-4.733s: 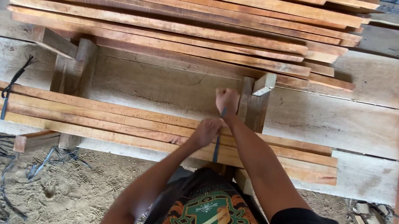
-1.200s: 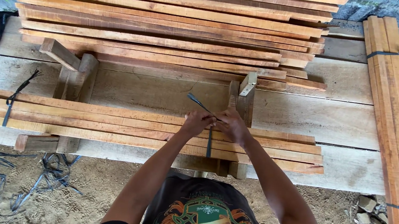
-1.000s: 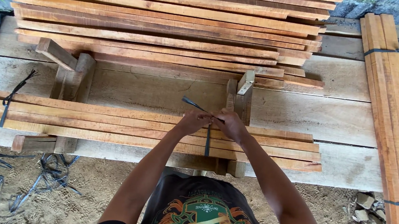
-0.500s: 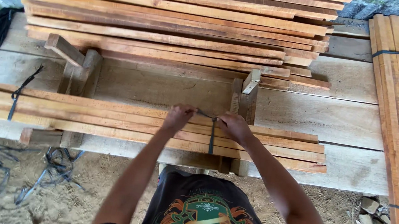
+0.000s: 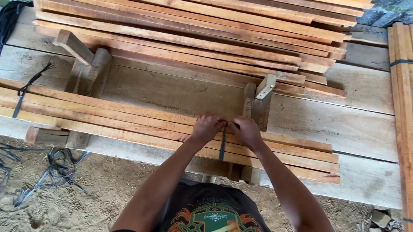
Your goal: Bundling several thin wooden strips together using plastic ties.
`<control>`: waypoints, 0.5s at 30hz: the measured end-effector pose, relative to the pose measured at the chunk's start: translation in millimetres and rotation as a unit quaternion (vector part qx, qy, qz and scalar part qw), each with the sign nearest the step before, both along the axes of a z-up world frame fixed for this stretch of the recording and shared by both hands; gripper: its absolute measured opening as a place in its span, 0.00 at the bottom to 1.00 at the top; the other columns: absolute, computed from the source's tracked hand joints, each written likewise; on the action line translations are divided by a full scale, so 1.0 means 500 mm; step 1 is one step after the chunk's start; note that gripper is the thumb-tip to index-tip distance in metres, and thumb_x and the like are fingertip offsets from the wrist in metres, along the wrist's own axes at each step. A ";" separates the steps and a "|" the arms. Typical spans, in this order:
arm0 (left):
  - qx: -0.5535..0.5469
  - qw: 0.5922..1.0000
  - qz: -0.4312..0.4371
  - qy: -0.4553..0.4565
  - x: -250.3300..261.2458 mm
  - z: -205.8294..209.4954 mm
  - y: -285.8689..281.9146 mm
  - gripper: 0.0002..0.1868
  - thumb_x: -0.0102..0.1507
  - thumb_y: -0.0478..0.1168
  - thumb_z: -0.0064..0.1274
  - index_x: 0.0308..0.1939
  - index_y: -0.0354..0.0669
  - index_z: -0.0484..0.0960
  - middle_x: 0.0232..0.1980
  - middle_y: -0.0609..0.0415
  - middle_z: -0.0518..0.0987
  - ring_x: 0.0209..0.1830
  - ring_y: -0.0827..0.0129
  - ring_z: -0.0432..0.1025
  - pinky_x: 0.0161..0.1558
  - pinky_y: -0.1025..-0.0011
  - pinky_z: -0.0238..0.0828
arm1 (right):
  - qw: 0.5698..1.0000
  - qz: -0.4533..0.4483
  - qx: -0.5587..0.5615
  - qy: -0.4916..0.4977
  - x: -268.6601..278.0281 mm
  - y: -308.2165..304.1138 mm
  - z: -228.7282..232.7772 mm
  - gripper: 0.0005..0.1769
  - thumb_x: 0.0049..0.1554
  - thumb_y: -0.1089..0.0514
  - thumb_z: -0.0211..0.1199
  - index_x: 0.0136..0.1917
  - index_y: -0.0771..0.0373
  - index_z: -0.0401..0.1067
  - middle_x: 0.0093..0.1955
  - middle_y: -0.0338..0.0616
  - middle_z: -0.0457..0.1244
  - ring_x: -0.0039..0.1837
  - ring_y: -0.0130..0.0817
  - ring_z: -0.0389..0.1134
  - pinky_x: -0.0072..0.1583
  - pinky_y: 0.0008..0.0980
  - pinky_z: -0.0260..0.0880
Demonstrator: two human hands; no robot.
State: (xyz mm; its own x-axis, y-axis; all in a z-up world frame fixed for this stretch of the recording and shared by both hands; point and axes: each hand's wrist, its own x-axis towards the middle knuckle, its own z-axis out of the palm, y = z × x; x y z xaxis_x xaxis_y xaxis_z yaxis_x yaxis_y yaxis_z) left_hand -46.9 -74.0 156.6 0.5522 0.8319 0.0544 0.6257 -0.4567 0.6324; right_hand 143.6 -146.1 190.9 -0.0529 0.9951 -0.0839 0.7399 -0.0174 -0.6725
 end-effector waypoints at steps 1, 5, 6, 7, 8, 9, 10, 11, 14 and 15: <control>0.014 1.000 -0.005 -0.008 0.001 0.003 -0.002 0.08 0.65 0.50 0.60 0.41 0.55 0.88 0.35 0.60 0.84 0.38 0.62 0.80 0.44 0.62 0.80 | 0.999 -0.016 -0.014 0.048 0.002 0.003 -0.003 0.16 0.69 0.50 0.55 0.56 0.59 0.79 0.46 0.48 0.69 0.50 0.49 0.73 0.53 0.47 0.74; 0.054 0.996 -0.037 -0.060 -0.010 0.038 -0.012 0.05 0.63 0.40 0.61 0.42 0.48 0.87 0.37 0.53 0.84 0.41 0.55 0.79 0.47 0.58 0.78 | 0.967 -0.094 -0.138 0.192 0.009 0.015 -0.013 0.16 0.67 0.54 0.58 0.60 0.65 0.79 0.53 0.54 0.72 0.53 0.54 0.74 0.53 0.50 0.75; 0.054 0.996 -0.038 -0.060 -0.010 0.040 -0.013 0.05 0.63 0.40 0.61 0.42 0.48 0.87 0.37 0.53 0.84 0.41 0.55 0.79 0.47 0.58 0.78 | 0.967 -0.095 -0.138 0.192 0.009 0.025 -0.019 0.16 0.67 0.54 0.58 0.60 0.65 0.79 0.53 0.54 0.72 0.53 0.54 0.74 0.53 0.50 0.75; 0.029 0.997 -0.037 -0.069 -0.010 0.041 -0.013 0.05 0.63 0.39 0.62 0.42 0.45 0.87 0.37 0.51 0.84 0.41 0.53 0.79 0.48 0.56 0.78 | 0.954 -0.125 -0.181 0.205 0.009 0.036 -0.025 0.16 0.62 0.54 0.62 0.58 0.65 0.80 0.52 0.54 0.71 0.52 0.49 0.73 0.50 0.47 0.73; 0.005 0.996 -0.035 -0.079 -0.010 0.045 -0.010 0.06 0.63 0.38 0.62 0.43 0.42 0.86 0.38 0.48 0.84 0.42 0.51 0.79 0.48 0.55 0.79 | 0.938 -0.154 -0.223 0.216 0.010 0.051 -0.029 0.16 0.58 0.54 0.65 0.56 0.65 0.81 0.52 0.55 0.70 0.51 0.44 0.72 0.47 0.44 0.72; 0.007 0.996 -0.035 -0.079 -0.010 0.037 -0.006 0.06 0.63 0.38 0.62 0.43 0.42 0.86 0.38 0.48 0.84 0.42 0.51 0.79 0.48 0.55 0.79 | 0.938 -0.154 -0.222 0.216 0.007 0.060 0.006 0.16 0.58 0.54 0.65 0.56 0.65 0.81 0.52 0.55 0.70 0.51 0.44 0.72 0.47 0.44 0.72; -0.014 0.995 -0.041 -0.087 -0.013 0.029 -0.004 0.06 0.65 0.36 0.60 0.45 0.44 0.86 0.39 0.49 0.84 0.44 0.50 0.79 0.47 0.53 0.79 | 0.911 -0.171 -0.281 0.247 0.002 0.068 0.039 0.11 0.55 0.56 0.64 0.49 0.62 0.79 0.43 0.45 0.65 0.41 0.33 0.66 0.41 0.33 0.67; -0.035 0.994 -0.047 -0.095 -0.015 0.020 -0.002 0.07 0.66 0.34 0.57 0.48 0.45 0.85 0.40 0.50 0.83 0.45 0.49 0.79 0.47 0.52 0.79 | 0.880 -0.187 -0.340 0.276 -0.004 0.076 0.072 0.05 0.52 0.58 0.63 0.41 0.59 0.78 0.35 0.36 0.59 0.32 0.22 0.60 0.35 0.21 0.62; -0.065 0.994 -0.020 -0.090 -0.024 0.025 -0.004 0.10 0.65 0.37 0.59 0.50 0.50 0.83 0.44 0.50 0.83 0.48 0.49 0.78 0.49 0.49 0.80 | 0.867 -0.199 -0.370 0.269 0.022 0.108 -0.044 0.09 0.52 0.55 0.67 0.42 0.62 0.75 0.39 0.41 0.57 0.36 0.29 0.66 0.34 0.22 0.63; -0.064 0.994 -0.018 -0.090 -0.019 -0.002 -0.004 0.10 0.65 0.37 0.59 0.50 0.50 0.83 0.44 0.50 0.83 0.48 0.49 0.78 0.49 0.49 0.80 | 0.868 -0.196 -0.370 0.269 0.016 0.107 -0.029 0.09 0.52 0.55 0.67 0.42 0.62 0.75 0.39 0.41 0.57 0.36 0.29 0.66 0.34 0.22 0.63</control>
State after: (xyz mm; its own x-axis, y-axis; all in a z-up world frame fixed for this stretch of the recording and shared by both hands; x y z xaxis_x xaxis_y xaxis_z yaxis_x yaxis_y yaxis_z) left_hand -56.6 -76.1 155.6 0.5718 0.8188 0.0500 0.4816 -0.3845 0.7875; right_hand 151.5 -92.4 176.5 0.0487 0.6299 -0.7751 0.1626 -0.7707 -0.6161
